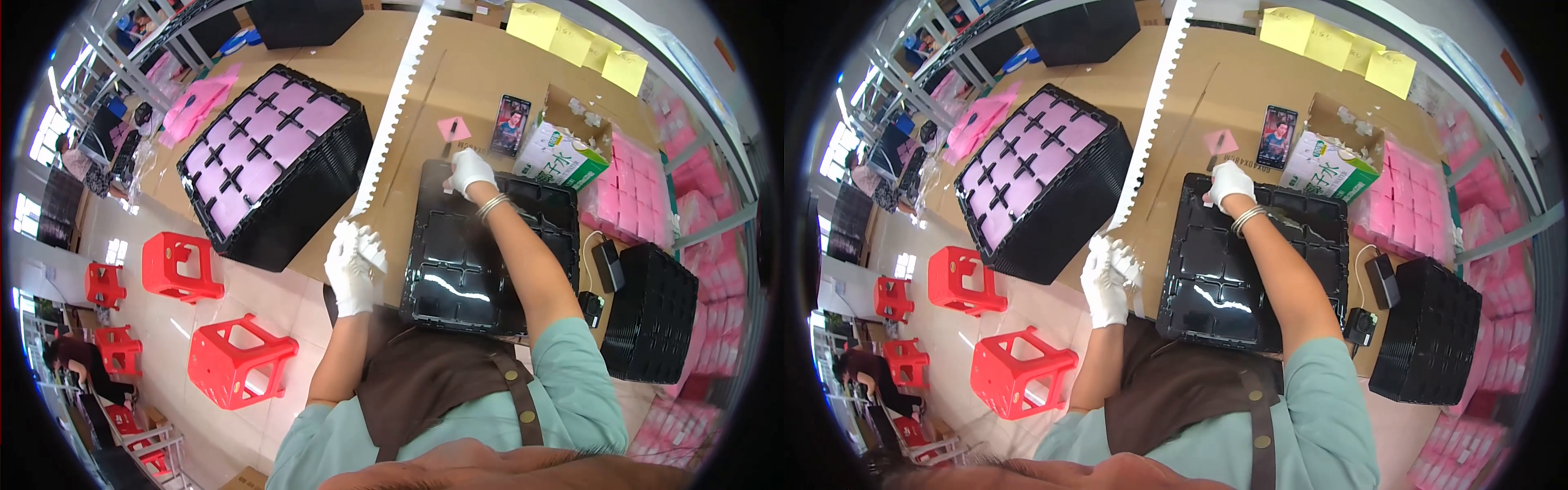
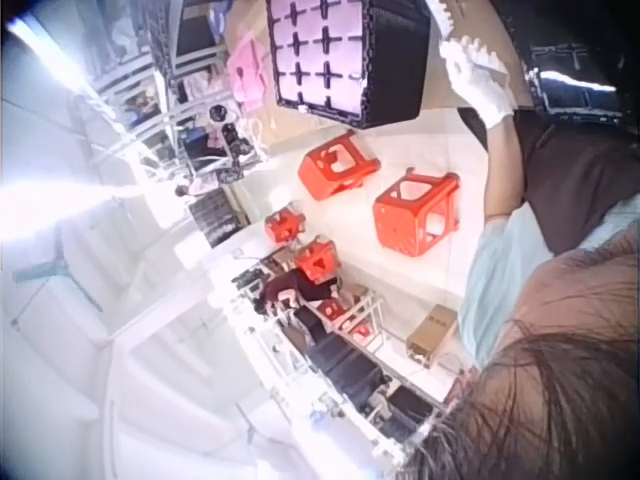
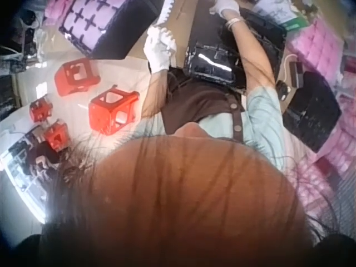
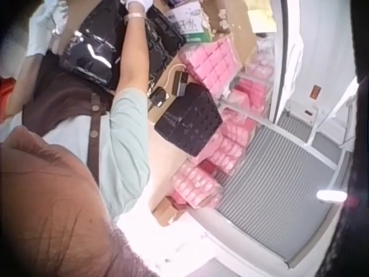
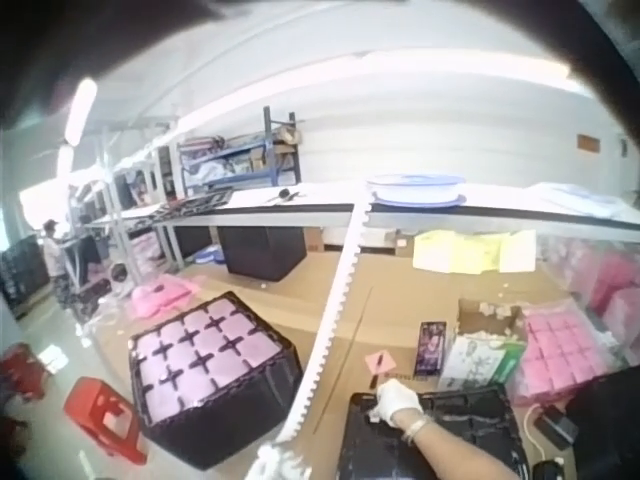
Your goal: The person places pink foam cross-shaped inserts into a black plastic grid tray by hand.
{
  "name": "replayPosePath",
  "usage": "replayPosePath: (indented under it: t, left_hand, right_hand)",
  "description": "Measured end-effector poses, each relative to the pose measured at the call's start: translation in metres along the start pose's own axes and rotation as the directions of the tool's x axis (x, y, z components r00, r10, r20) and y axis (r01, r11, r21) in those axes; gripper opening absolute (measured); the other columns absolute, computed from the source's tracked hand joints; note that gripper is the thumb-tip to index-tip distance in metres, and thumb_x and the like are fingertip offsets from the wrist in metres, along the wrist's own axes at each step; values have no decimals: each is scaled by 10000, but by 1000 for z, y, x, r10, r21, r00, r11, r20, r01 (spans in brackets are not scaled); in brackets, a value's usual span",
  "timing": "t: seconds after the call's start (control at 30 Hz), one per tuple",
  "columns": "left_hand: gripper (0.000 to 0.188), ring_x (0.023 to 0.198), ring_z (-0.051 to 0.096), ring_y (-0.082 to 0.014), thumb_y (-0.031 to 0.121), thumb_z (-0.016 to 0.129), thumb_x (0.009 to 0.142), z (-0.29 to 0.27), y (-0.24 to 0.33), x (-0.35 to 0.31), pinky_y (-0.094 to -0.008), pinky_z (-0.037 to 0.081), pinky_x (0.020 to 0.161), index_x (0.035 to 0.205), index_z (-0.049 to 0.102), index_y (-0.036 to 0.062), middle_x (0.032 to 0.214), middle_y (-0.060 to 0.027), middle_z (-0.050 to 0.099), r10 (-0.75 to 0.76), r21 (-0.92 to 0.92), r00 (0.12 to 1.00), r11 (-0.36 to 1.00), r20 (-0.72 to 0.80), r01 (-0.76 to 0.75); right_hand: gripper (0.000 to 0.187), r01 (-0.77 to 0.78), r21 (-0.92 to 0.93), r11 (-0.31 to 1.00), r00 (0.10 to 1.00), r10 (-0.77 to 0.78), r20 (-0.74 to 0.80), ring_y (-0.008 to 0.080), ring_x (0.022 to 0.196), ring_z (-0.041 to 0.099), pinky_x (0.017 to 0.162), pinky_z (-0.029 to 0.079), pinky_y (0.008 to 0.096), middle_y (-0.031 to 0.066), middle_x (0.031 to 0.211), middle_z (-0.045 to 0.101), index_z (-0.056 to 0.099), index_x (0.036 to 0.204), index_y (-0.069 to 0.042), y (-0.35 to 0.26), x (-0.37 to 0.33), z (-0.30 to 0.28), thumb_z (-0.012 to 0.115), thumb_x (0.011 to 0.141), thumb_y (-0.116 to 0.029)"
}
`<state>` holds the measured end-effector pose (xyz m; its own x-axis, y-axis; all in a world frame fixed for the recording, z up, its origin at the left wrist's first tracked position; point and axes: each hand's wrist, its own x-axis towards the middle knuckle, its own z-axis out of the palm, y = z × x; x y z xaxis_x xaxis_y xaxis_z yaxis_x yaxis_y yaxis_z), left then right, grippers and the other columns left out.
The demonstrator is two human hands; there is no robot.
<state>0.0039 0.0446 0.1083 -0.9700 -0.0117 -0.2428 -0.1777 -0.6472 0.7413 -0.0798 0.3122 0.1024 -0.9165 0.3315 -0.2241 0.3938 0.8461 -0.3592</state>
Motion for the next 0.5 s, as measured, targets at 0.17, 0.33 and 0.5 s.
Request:
replayPosePath:
  t: [0.17,0.33,0.5]
  left_hand:
    - [236,796,619,-196,169,568,952,7,-8,-6,-298,515,668,1120,542,4,968,-110,621,-84,-8,996,996,41,84]
    - [259,865,633,-223,144,558,954,6,-22,-9,-328,530,764,1144,531,-30,1011,-141,616,-57,-60,992,996,111,64]
    - [296,937,622,-230,185,577,950,11,-25,-16,-327,509,816,1149,529,-28,1031,-124,603,-27,51,992,998,127,21]
  right_hand:
    - [211,339,428,838,938,-264,-225,272,885,650,763,503,350,145,897,652,660,877,-52,2,-46,30,732,769,-219]
    - [245,59,897,438,942,-322,95,113,837,595,754,484,273,59,896,658,643,946,-1,-42,-142,50,727,811,-187]
    - [195,-67,948,312,963,-228,143,68,721,523,669,445,246,5,774,618,657,893,-3,-38,-155,68,724,807,-165]
